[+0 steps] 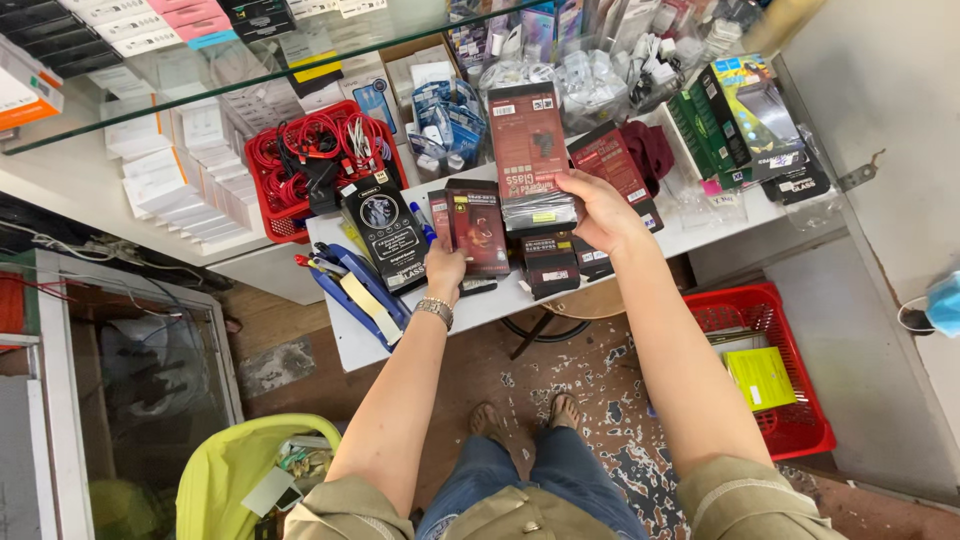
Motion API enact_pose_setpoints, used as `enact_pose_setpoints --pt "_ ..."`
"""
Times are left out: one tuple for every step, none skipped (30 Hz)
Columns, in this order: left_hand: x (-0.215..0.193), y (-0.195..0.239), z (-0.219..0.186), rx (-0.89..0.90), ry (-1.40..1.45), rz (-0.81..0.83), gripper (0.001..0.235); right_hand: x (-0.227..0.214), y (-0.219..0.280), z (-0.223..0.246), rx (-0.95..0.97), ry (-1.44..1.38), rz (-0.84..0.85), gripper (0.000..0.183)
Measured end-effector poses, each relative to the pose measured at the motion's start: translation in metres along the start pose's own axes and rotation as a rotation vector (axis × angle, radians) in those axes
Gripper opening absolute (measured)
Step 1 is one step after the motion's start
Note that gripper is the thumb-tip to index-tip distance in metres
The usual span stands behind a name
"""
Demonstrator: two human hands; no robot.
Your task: The person organizes small red boxes on a counter, stacks them, and places them into a glass display cabinet. They also use a blue marker to write on the boxes before stacking and storing them.
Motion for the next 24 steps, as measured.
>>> enact_pose_setpoints --pt "0.001 0.003 -0.011 -0.033 -0.1 -0.041 0.048 0.002 0.004 0.001 -0.003 0.001 0.022 0.029" --pt "0.004 0.004 -0.026 -0.082 -0.192 -0.076 0.047 0.004 0.006 0.004 -0.008 0.005 0.047 0.029" --pt "0.009 0.007 -0.044 -0.101 -0.24 -0.102 0.047 0.005 0.009 0.008 -0.013 0.009 0.073 0.03" --pt "0.013 0.012 -0.063 -0.081 -0.142 -0.089 0.047 0.006 0.01 0.011 -0.011 0.008 0.079 0.029" --pt "0.02 0.016 -0.082 -0.046 -0.011 -0.058 0.047 0.007 0.01 0.013 -0.009 0.007 0.085 0.028" --pt "0.024 0.02 -0.101 -0.01 0.157 -0.028 0.049 0.009 0.011 0.014 -0.003 0.006 0.093 0.027" --pt "0.029 0.025 -0.117 -0.042 0.273 0.051 0.051 0.011 0.01 0.014 -0.009 0.016 0.112 0.028" --pt "0.038 0.03 -0.132 -0.075 0.389 0.132 0.053 0.011 0.012 0.015 -0.015 0.028 0.128 0.03" --pt "0.046 0.036 -0.146 -0.109 0.506 0.214 0.055 0.01 0.014 0.016 -0.021 0.039 0.144 0.031" --pt "0.054 0.042 -0.158 -0.125 0.564 0.237 0.055 0.009 0.014 0.018 -0.016 0.036 0.153 0.031" --pt "0.061 0.048 -0.169 -0.141 0.622 0.26 0.056 0.007 0.014 0.019 -0.011 0.034 0.161 0.031" --pt "0.067 0.054 -0.178 -0.157 0.679 0.281 0.057 0.006 0.015 0.02 -0.005 0.03 0.171 0.031" --pt "0.073 0.061 -0.188 -0.109 0.688 0.283 0.057 0.005 0.015 0.022 0.003 0.027 0.188 0.031" --pt "0.079 0.067 -0.197 -0.059 0.695 0.285 0.057 0.005 0.014 0.025 0.011 0.023 0.205 0.031" --pt "0.082 0.073 -0.205 -0.009 0.702 0.287 0.057 0.004 0.014 0.027 0.019 0.019 0.223 0.031" --pt "0.084 0.081 -0.212 0.023 0.664 0.3 0.058 0.001 0.015 0.029 0.028 0.026 0.217 0.031" --pt "0.085 0.09 -0.216 0.054 0.626 0.314 0.06 -0.001 0.015 0.031 0.036 0.033 0.211 0.031" --pt "0.086 0.098 -0.221 0.088 0.587 0.327 0.062 -0.004 0.015 0.034 0.043 0.042 0.207 0.031" --pt "0.088 0.105 -0.225 0.08 0.543 0.343 0.066 -0.006 0.016 0.037 0.04 0.02 0.222 0.032" --pt "0.088 0.112 -0.228 0.071 0.5 0.357 0.071 -0.008 0.017 0.04 0.039 -0.001 0.236 0.033" --pt "0.089 0.118 -0.23 0.061 0.456 0.371 0.078 -0.009 0.017 0.043 0.039 -0.022 0.251 0.034" --pt "0.091 0.124 -0.234 0.126 0.418 0.396 0.086 -0.011 0.017 0.045 0.043 -0.024 0.258 0.034" --pt "0.093 0.129 -0.237 0.19 0.378 0.421 0.095 -0.012 0.018 0.047 0.048 -0.026 0.265 0.034" --pt "0.095 0.133 -0.24 0.254 0.338 0.446 0.104 -0.014 0.018 0.05 0.051 -0.028 0.271 0.035"
Point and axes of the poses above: each hand's wrist, its own y-axis away from the middle knuckle, its own x-axis out of the palm, z = x × y, the point moved 3 cm from there along -y, towards the middle knuckle, and after that the axes turned 2 degrees about -x, right-handed, at the moved point
